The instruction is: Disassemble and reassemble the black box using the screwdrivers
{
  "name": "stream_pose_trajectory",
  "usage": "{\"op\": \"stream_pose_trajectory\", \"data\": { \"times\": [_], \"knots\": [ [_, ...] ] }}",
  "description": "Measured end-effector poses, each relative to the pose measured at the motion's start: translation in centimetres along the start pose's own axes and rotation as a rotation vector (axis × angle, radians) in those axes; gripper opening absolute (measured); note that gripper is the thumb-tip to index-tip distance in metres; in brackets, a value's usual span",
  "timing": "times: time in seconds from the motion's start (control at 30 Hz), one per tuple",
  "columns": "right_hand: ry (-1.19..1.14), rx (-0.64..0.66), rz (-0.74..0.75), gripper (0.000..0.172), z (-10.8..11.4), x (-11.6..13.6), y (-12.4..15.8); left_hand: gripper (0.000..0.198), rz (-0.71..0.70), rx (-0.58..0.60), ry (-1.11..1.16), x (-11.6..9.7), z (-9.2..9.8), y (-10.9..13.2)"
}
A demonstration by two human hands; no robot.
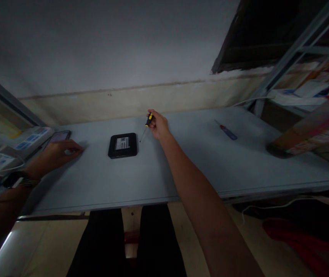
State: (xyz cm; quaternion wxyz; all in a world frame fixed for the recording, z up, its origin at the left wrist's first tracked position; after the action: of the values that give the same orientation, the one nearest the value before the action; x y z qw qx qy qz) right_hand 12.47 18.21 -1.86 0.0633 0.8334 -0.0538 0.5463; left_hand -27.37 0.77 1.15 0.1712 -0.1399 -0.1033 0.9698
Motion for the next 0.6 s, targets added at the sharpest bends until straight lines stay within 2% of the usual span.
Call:
{"op": "stream_pose_trajectory", "data": {
  "times": [0.1,0.2,0.33,0.4,0.5,0.6],
  "knots": [
    [0.169,-0.024,0.100,0.024,0.5,0.0,-0.3,0.038,0.017,-0.049,-0.013,-0.2,0.6,-0.1],
    [0.382,-0.038,0.245,0.031,1.3,0.0,-0.4,0.037,0.047,-0.137,-0.005,-1.3,1.5,-0.5],
    [0.679,-0.041,0.401,0.023,2.2,0.1,-0.2,0.038,0.019,-0.225,0.127,-4.1,1.4,-1.7],
    [0.815,-0.041,0.442,0.019,2.5,0.1,-0.1,0.037,-0.058,-0.221,0.207,-5.9,0.4,-2.4],
    [0.987,-0.046,0.472,0.017,2.6,0.1,0.1,0.041,-0.203,-0.125,0.278,-8.8,-2.2,-3.6],
    [1.114,-0.043,0.491,0.013,2.5,-0.2,0.4,0.060,-0.320,-0.077,0.237,-11.0,-4.9,-4.8]
  ]
}}
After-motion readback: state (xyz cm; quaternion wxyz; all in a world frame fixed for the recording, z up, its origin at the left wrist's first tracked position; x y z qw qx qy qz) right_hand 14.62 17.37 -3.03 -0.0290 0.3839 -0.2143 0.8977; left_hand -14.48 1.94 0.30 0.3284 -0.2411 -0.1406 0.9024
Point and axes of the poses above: each hand's wrist, its own y-axis away from the middle knuckle, its own z-axis out of the back of the hand, x = y × z, the point moved 1 cm from there along -y, towards the middle knuckle, and after that the axes turned 4 degrees about -x, right-handed, at the moved point
